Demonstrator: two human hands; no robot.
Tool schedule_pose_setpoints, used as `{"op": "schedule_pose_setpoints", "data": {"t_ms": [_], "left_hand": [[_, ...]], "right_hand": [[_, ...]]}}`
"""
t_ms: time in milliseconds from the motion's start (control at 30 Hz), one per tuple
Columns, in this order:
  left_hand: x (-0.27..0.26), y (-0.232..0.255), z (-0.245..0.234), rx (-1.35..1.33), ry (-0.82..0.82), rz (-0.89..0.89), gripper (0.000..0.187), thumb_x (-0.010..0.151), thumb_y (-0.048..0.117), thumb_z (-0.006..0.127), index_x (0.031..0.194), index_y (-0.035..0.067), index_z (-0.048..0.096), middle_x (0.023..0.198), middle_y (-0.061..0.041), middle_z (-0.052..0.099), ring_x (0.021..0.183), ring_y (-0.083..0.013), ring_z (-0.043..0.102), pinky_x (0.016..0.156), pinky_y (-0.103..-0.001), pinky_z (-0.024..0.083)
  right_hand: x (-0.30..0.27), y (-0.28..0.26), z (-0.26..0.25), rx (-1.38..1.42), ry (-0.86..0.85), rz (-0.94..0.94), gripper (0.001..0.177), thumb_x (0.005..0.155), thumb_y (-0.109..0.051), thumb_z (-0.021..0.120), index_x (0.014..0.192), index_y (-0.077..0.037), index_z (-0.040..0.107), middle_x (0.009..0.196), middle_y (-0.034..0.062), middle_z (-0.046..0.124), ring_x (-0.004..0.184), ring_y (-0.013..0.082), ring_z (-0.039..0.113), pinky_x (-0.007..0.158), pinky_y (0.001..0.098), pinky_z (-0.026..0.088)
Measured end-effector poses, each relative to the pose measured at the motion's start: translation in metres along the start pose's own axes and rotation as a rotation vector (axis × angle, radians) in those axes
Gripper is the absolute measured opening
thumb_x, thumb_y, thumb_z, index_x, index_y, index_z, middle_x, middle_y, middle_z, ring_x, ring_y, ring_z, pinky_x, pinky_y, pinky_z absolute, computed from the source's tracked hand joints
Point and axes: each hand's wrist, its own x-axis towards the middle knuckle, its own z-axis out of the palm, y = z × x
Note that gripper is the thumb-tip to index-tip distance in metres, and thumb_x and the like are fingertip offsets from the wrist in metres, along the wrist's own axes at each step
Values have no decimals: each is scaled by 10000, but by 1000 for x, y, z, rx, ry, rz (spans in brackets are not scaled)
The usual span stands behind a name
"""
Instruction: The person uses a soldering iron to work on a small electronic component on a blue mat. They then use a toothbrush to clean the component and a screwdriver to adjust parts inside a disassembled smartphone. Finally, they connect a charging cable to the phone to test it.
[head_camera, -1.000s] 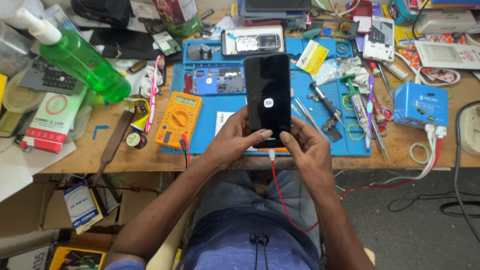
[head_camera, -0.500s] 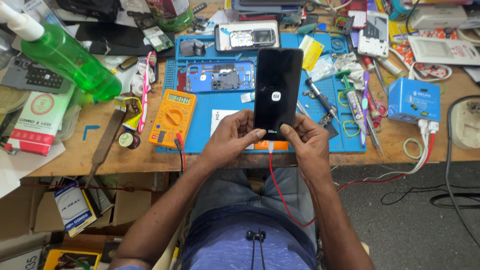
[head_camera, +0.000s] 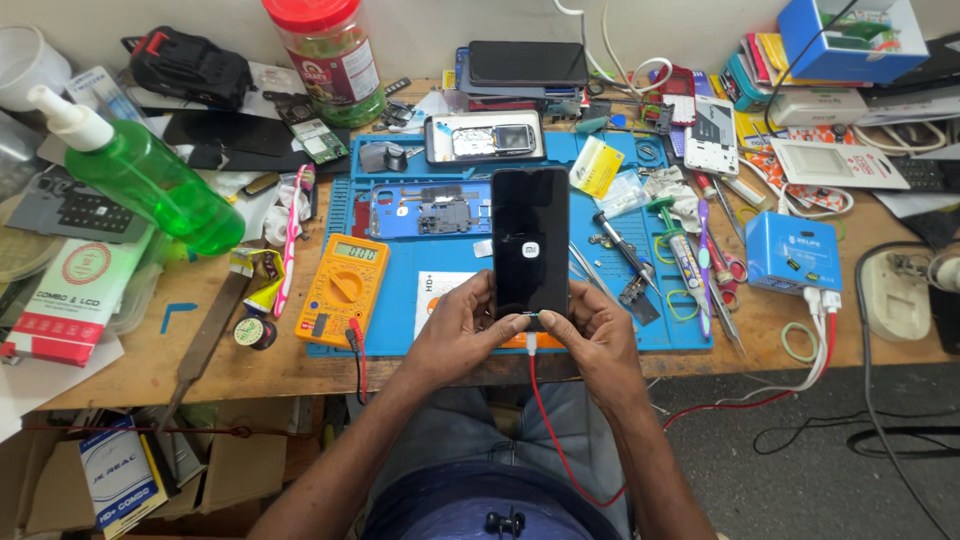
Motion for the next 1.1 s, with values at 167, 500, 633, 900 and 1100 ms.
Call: {"op": "schedule_pose_setpoints", "data": {"t_ms": [167, 500, 633, 900, 1100], "left_hand": [[3, 9, 6, -169, 50, -63, 456, 947, 71, 693, 1372, -3, 547, 1204, -90, 723, 1115, -139, 688, 1007, -323, 565], [-1, 10, 19, -356, 206, 64, 374, 968, 33, 699, 1315, -41, 582, 1119, -109, 739, 1011, -146, 700, 925, -323, 574], [-2, 13, 27, -419, 247, 38, 356, 943, 34, 693, 1279, -41, 602, 1123, -101, 751, 1018, -131, 721, 949, -302, 585], [-11, 0, 36, -481, 290, 65, 358, 949, 51, 696, 1278, -52, 599, 1105, -108, 757, 1015, -137, 726, 959, -326, 585], [-17, 8, 36, -342, 230, -8, 434, 977, 121, 674, 1378, 31, 536, 1175, -40, 698, 1091, -81, 673, 989, -295, 566]], "right_hand": [[-17, -15, 12, -453, 189, -90, 455, 888, -163, 752, 1290, 25, 649, 960, 130, 787, 885, 145, 744, 795, 288, 585], [-39, -4, 37, -549, 209, 45, 327, 1009, -294, 603, 933, -26, 775, 524, 44, 633, 472, 97, 569, 465, 279, 425], [-47, -2, 48, -525, 271, -7, 328, 1001, -295, 581, 913, -29, 750, 511, 19, 618, 455, 71, 555, 442, 267, 420], [-54, 7, 41, -480, 256, 4, 344, 1012, -301, 583, 885, -30, 753, 515, 9, 602, 458, 57, 530, 431, 254, 394], [-56, 6, 38, -557, 268, 36, 339, 1007, -307, 576, 896, -42, 756, 492, 11, 562, 424, 69, 475, 406, 278, 337]]}}
